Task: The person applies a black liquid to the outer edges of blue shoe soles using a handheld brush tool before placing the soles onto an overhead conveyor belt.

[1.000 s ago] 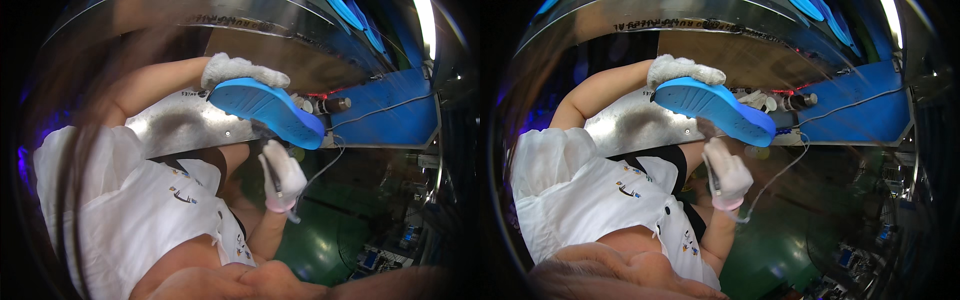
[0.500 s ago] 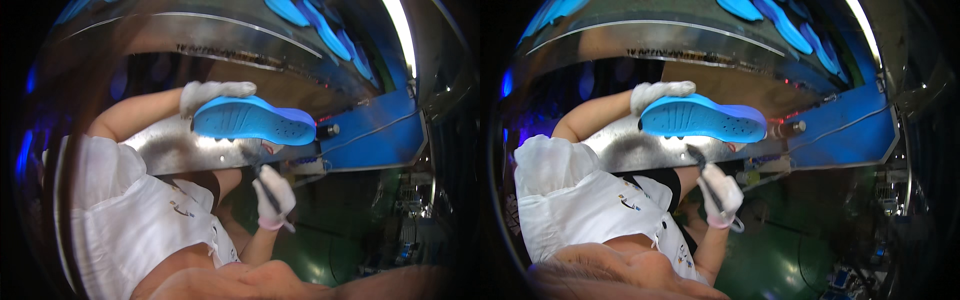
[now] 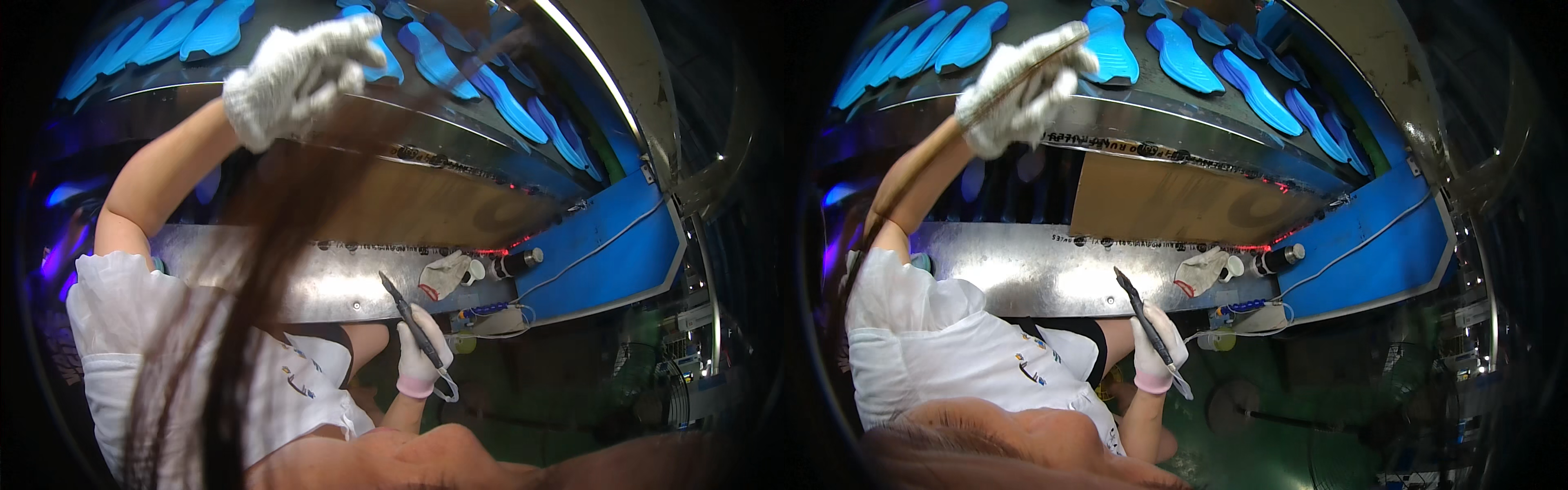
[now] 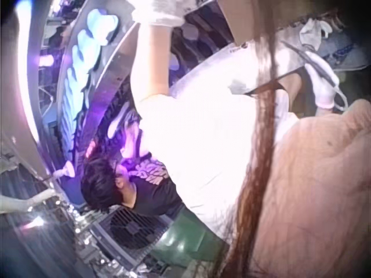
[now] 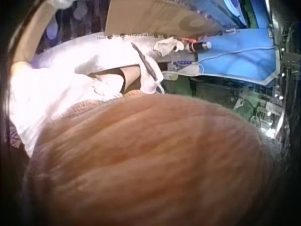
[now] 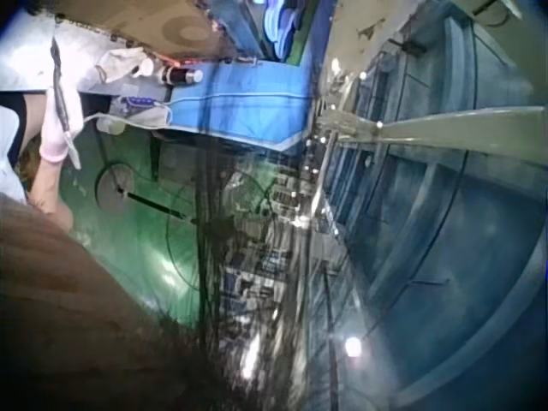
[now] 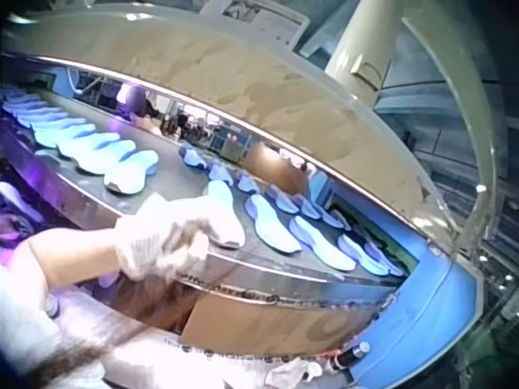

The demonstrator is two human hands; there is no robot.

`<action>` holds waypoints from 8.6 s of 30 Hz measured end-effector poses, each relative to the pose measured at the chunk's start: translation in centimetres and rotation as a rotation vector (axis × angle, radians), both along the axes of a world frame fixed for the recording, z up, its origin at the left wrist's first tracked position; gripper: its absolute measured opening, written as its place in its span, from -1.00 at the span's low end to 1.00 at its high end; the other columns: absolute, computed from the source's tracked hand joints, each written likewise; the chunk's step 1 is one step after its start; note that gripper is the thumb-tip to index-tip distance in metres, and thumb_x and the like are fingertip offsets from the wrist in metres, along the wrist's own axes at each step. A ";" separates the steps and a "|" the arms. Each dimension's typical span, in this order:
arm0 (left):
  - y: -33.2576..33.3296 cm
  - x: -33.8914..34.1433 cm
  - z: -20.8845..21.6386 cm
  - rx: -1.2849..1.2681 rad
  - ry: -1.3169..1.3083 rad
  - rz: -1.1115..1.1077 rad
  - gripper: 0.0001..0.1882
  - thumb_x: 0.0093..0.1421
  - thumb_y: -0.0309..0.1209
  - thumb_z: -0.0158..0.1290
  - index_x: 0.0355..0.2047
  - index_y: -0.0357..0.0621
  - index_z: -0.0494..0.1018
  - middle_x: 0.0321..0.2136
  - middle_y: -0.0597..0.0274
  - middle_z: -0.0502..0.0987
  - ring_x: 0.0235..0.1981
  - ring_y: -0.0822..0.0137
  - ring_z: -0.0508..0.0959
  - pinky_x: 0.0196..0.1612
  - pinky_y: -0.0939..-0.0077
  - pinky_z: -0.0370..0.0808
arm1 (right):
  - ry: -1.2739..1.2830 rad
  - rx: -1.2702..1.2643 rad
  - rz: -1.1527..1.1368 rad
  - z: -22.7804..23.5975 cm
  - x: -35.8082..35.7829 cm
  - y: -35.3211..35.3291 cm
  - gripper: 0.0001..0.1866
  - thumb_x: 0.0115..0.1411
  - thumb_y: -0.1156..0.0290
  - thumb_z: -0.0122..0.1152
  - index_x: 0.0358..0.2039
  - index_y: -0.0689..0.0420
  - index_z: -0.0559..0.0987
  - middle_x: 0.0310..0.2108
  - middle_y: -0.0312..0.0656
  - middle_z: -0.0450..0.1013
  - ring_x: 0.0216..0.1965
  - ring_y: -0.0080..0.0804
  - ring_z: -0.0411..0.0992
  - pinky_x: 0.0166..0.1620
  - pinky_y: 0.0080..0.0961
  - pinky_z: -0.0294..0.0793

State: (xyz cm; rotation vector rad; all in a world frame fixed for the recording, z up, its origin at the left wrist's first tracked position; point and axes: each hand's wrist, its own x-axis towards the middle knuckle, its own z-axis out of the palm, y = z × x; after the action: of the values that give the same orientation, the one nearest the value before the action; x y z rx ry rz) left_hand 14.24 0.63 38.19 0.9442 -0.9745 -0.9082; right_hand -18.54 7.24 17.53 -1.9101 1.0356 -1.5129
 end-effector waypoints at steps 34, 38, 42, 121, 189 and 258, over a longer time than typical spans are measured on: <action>-41.5 15.6 -2.1 0.220 -1.858 0.599 -0.57 0.24 -0.10 -0.01 -0.02 -0.07 0.57 0.09 0.00 0.52 0.11 -0.01 0.52 0.14 0.10 0.44 | -0.149 0.408 -0.072 -3.7 5.6 -8.5 -0.69 0.00 0.65 0.44 -0.19 0.30 0.66 -0.20 -0.07 0.63 -0.19 -0.39 0.60 -0.08 -0.52 0.56; -42.9 15.4 -2.4 0.322 -1.857 0.560 -0.58 0.23 -0.10 0.01 -0.04 -0.06 0.58 0.08 0.00 0.53 0.11 0.00 0.53 0.13 0.11 0.45 | -0.124 0.458 -0.093 -3.6 6.0 -8.7 -0.68 0.01 0.64 0.44 -0.16 0.29 0.66 -0.20 -0.08 0.63 -0.20 -0.42 0.59 -0.09 -0.53 0.56; -40.8 15.3 -1.6 0.403 -1.859 0.509 -0.58 0.22 -0.09 0.02 -0.06 -0.06 0.59 0.06 0.00 0.54 0.10 0.00 0.54 0.11 0.11 0.46 | -0.144 0.449 -0.070 -3.4 6.1 -8.4 -0.67 0.01 0.63 0.45 -0.15 0.28 0.66 -0.21 -0.08 0.63 -0.22 -0.43 0.59 -0.11 -0.53 0.56; -1.0 -13.5 -26.5 0.415 1.059 -0.962 -0.13 0.22 0.36 -0.14 0.25 -0.09 0.26 -0.09 -0.09 0.55 -0.23 0.00 0.65 -0.30 0.25 0.68 | -0.172 0.206 -0.248 -2.0 4.5 -1.1 -0.77 0.02 0.62 0.40 -0.26 0.24 0.63 -0.29 -0.14 0.58 -0.28 -0.36 0.55 -0.14 -0.45 0.53; -3.9 -9.5 -23.0 0.279 0.080 -0.883 -0.26 0.32 0.26 -0.18 0.17 -0.13 0.37 -0.03 0.02 0.55 -0.13 0.23 0.60 -0.15 0.30 0.61 | 0.062 0.017 0.022 3.2 -0.2 -1.1 -0.72 -0.03 0.78 0.24 -0.26 0.27 0.63 -0.30 -0.10 0.56 -0.31 -0.39 0.49 -0.19 -0.45 0.50; -12.8 14.1 3.8 0.833 -2.053 0.427 -0.59 -0.27 -0.55 0.30 -0.30 0.04 0.66 -0.32 0.11 0.67 -0.24 0.15 0.69 -0.21 0.28 0.61 | -0.561 0.286 -0.136 -2.1 2.2 -1.3 -0.71 0.11 0.68 0.18 -0.11 0.37 0.52 -0.28 -0.08 0.50 -0.42 -0.50 0.45 -0.35 -0.62 0.46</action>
State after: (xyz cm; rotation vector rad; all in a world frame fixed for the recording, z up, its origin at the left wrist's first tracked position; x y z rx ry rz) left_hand 28.33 -12.15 42.00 2.8139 -1.8672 0.4999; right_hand -16.35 5.98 15.42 -1.1418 1.0564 -1.7261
